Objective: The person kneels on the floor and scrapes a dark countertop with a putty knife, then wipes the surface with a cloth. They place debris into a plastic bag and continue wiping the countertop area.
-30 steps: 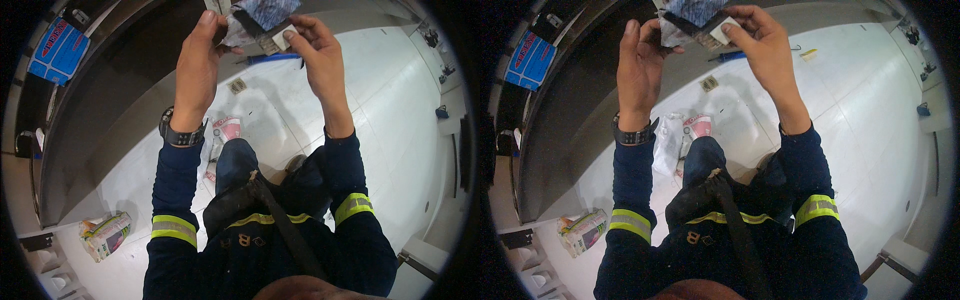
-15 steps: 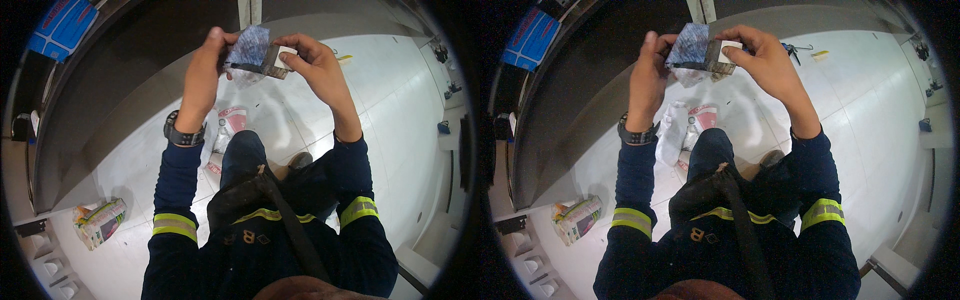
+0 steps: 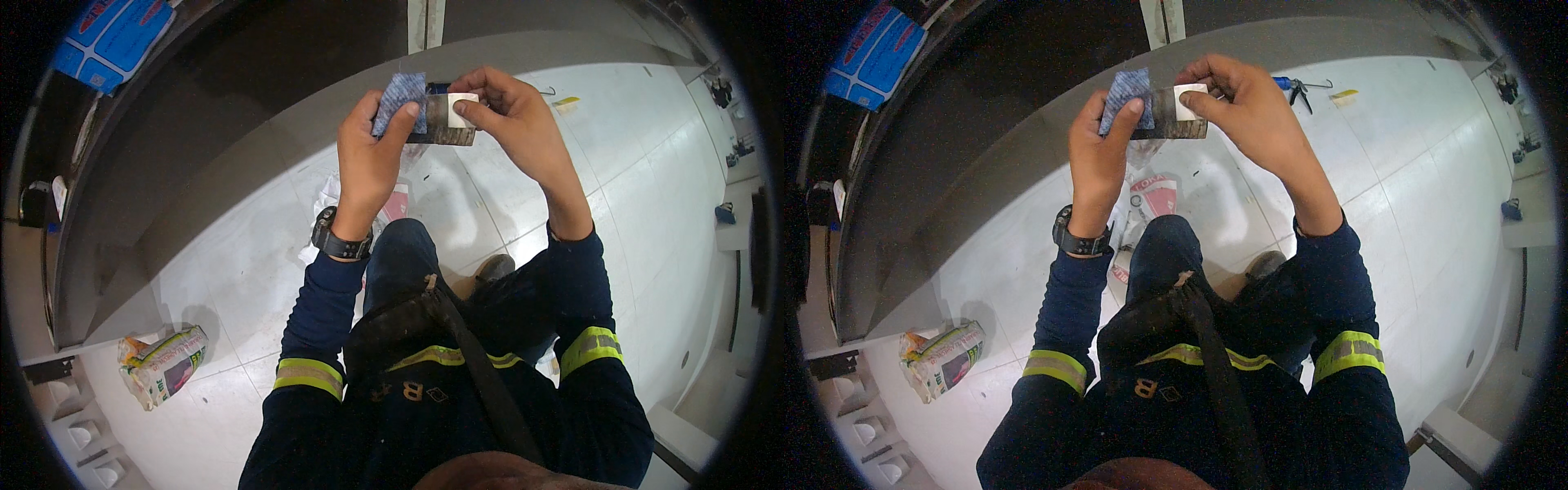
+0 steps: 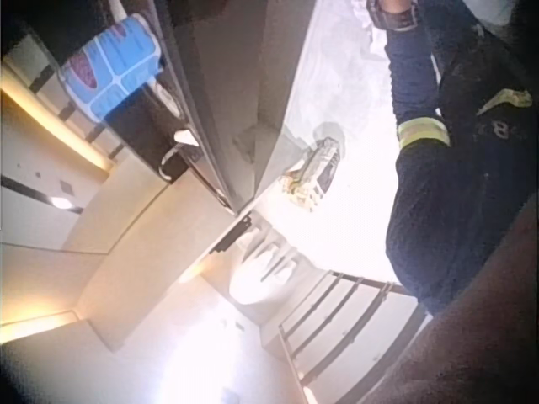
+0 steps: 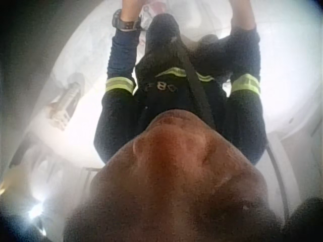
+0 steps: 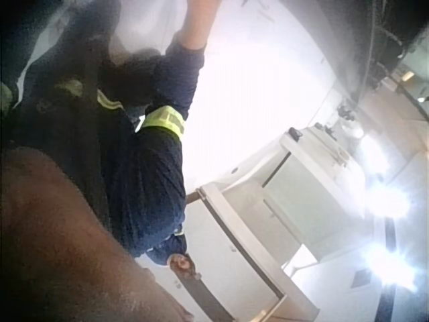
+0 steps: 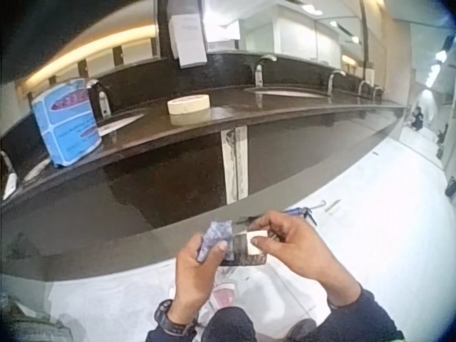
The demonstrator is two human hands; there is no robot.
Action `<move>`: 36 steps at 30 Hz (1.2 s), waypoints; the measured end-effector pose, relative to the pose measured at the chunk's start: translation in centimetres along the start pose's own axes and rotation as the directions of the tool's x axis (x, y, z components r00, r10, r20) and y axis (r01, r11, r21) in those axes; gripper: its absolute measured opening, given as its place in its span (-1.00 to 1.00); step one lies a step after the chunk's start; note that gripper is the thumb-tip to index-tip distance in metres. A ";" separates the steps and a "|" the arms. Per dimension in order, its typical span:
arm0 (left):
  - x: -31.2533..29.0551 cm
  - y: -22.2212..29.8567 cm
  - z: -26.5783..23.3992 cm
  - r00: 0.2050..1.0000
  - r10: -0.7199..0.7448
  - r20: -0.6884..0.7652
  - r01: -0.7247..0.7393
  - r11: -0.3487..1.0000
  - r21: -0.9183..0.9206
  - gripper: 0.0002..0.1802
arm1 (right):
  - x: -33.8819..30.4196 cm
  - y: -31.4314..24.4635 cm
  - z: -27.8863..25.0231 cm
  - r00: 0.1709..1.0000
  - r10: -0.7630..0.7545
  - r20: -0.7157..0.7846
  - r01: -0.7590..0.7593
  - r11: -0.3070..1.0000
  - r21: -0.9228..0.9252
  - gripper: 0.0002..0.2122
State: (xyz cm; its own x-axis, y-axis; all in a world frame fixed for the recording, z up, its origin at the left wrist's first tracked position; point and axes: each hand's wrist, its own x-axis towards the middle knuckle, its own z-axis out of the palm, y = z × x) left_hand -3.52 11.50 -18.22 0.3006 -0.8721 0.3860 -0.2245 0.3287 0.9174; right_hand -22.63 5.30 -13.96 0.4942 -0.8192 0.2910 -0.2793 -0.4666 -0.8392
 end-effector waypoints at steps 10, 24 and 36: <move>0.1 0.1 0.6 0.999 0.008 -0.039 -0.010 0.998 -0.054 -0.73 | -0.1 0.2 0.4 0.997 0.077 -0.011 -0.074 0.983 0.168 -0.76; -0.5 -0.1 1.6 0.983 -0.004 -0.182 -0.019 0.992 -0.124 -0.72 | -0.7 0.4 1.0 0.982 0.175 0.077 -0.190 0.930 0.316 -0.82; -0.5 -1.6 2.2 0.963 -0.096 -0.253 0.019 0.956 -0.292 -0.73 | -1.3 0.1 2.4 0.983 0.174 0.052 -0.180 0.888 0.423 -0.83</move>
State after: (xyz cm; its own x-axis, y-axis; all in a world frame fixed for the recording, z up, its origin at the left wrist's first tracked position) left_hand -5.33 10.66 -20.14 0.5452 -0.7795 0.3083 0.0615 0.4040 0.9127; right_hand -21.39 7.12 -15.54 0.4804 -0.8694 0.1157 0.0116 -0.1256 -0.9920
